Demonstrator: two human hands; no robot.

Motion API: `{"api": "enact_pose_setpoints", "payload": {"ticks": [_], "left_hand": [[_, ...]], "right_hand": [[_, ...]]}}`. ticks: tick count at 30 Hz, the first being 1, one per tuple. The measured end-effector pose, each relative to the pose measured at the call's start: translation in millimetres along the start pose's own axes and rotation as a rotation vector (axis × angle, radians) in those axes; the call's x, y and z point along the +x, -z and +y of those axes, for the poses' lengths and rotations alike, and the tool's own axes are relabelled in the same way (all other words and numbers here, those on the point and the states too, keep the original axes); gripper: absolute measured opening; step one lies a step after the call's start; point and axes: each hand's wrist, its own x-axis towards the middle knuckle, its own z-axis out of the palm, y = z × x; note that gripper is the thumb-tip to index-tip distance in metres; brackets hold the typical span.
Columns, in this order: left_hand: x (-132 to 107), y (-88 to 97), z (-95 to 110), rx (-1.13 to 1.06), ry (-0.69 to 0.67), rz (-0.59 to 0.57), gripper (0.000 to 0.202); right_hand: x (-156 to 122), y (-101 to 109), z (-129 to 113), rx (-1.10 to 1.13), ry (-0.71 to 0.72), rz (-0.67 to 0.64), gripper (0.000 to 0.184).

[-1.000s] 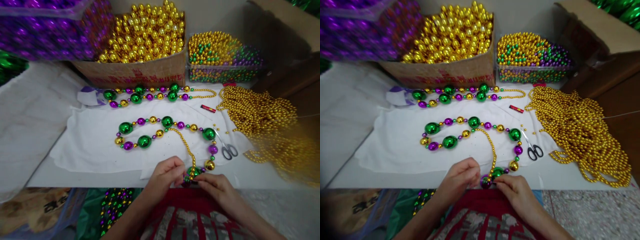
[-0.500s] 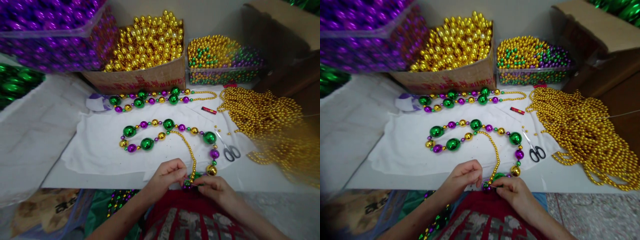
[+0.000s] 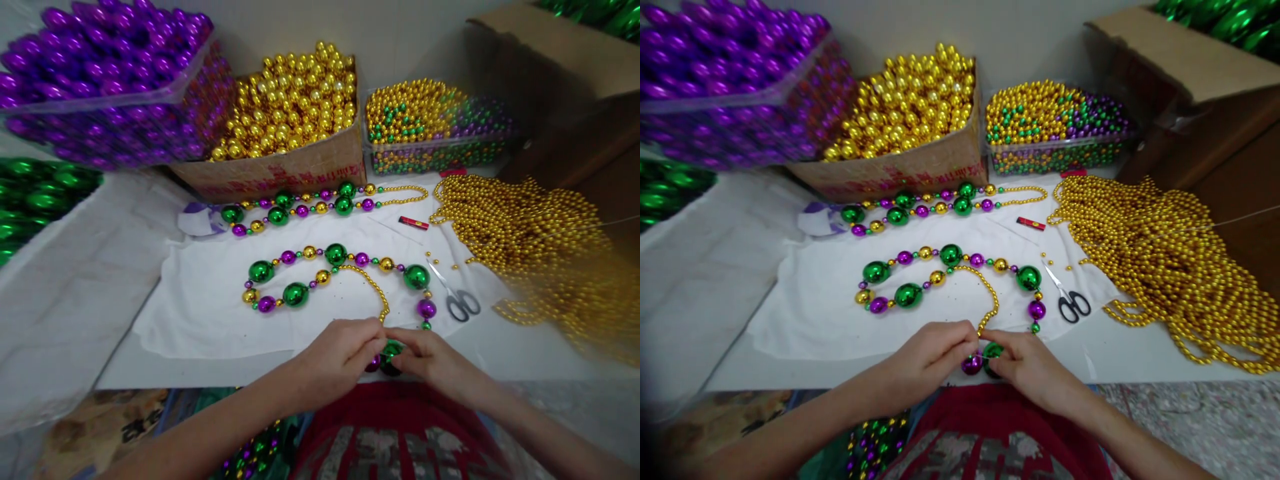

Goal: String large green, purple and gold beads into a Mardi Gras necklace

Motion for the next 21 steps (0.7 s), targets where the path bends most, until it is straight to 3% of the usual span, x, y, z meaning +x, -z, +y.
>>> {"api": "enact_pose_setpoints", "payload": {"ticks": [4,8,15,18,21], "left_hand": [[10,1.3,-10,-0.033,0.000,0.149,0.021],[15,0.7,-22,0.155,-0.014,0.210,0.019],[-2,7.6,-18,0.550,-0.094,0.009,0.020],[-13,16.6,-5,0.611,-0.135,-0.060,0.018],[-23,21.3,6,0.535,-0.149,-0.116,0.023]], "right_hand": [[12,6,-8,-0.109,0.020,0.010,0.043],[21,7,-18,-0.207,-0.001,0.021,0.045],[22,6,-6,-0.115,-0.001,-0.028,0.040],[22,9,10,-0.059,-0.069,-0.022,0.045],[19,12,20,-0.037,-0.076,-0.039,0.049]]}}
